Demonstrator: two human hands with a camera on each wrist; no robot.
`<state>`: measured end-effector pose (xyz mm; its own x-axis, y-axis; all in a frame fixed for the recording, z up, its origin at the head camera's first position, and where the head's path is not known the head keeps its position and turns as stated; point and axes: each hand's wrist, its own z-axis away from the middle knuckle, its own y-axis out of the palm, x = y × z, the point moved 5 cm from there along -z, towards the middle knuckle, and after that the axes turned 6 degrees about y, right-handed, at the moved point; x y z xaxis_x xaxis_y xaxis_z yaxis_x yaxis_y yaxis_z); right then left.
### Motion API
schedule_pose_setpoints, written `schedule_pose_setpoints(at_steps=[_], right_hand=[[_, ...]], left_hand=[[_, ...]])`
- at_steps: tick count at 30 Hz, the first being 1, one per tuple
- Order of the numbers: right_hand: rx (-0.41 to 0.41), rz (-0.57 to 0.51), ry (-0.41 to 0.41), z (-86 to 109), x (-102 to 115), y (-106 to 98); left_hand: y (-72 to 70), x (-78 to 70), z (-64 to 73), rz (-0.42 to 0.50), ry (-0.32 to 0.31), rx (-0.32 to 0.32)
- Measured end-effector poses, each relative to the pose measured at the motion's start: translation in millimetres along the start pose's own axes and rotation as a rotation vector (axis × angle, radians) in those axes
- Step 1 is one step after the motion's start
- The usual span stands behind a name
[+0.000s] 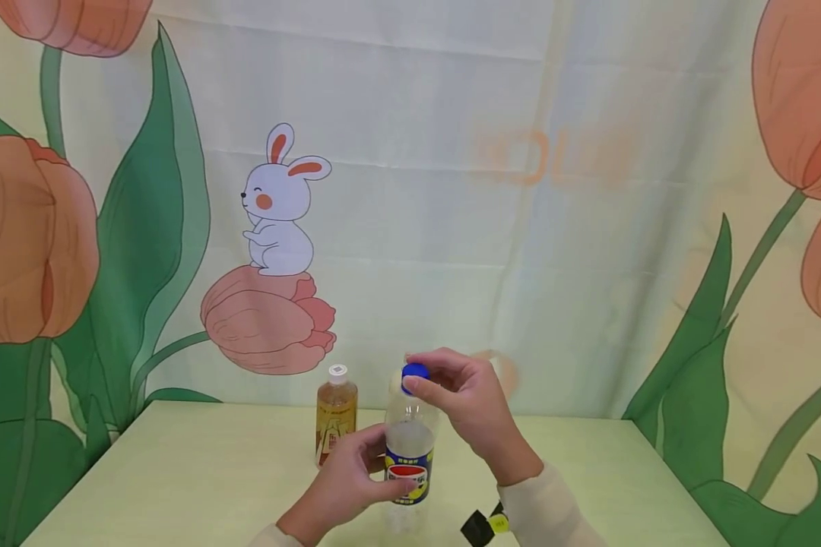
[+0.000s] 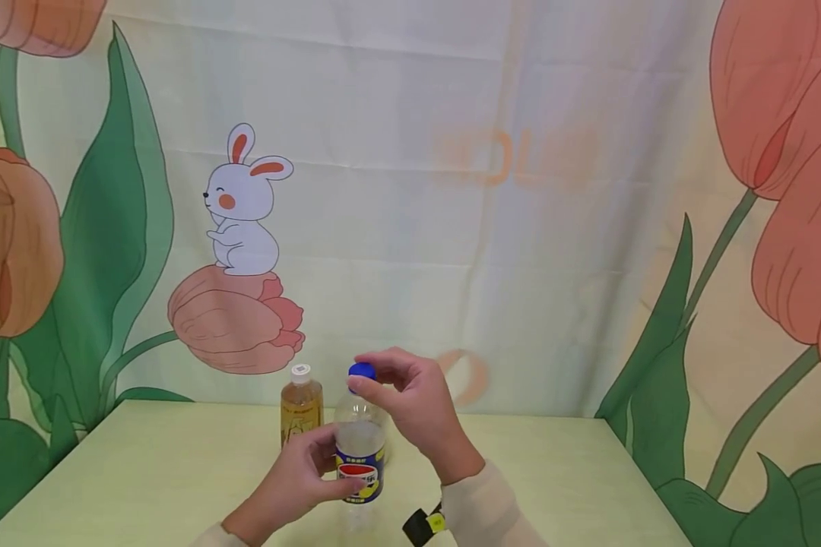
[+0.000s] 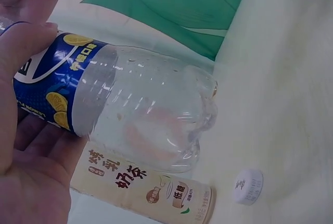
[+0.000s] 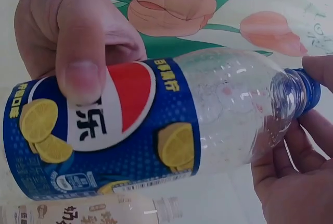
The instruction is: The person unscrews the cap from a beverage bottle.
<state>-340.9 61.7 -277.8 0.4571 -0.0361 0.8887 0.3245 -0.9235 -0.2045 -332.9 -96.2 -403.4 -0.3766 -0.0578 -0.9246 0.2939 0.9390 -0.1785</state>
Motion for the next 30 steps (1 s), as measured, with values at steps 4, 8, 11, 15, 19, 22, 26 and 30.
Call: schedule_pose_setpoints(at_steps=[4, 8, 11, 15, 19, 22, 26, 30], right_hand=[[0.012, -0.033, 0.000, -2.0, -4, -8], [-0.086, -0.026, 0.027, -0.5, -7, -21], [-0.179, -0.007, 0.038, 4.4, -10, -31], [-0.251, 0.006, 0.031, 15.0, -14, -41], [-0.260, 0.020, 0.051, 28.3, -25, -48], [-0.252, 0.051, 0.104, 39.1, -42, -53], [-0.232, 0.099, 0.148, 53.9, -70, -60], [-0.202, 0.160, 0.169, 67.6, -96, -65]], left_hand=[[2.5, 1.9, -5.0, 0.014, -0.005, 0.021], [5.3, 5.6, -12.9, -0.014, -0.008, 0.007], [9.0, 10.4, -21.0, -0.041, -0.011, -0.013], [13.8, 17.0, -33.1, -0.085, -0.021, -0.042], [21.7, 20.9, -47.2, -0.106, -0.013, -0.060], [29.0, 22.4, -57.7, -0.122, 0.012, -0.064], [38.9, 25.2, -71.1, -0.166, 0.052, -0.060], [50.2, 31.1, -83.7, -0.198, 0.068, -0.049]])
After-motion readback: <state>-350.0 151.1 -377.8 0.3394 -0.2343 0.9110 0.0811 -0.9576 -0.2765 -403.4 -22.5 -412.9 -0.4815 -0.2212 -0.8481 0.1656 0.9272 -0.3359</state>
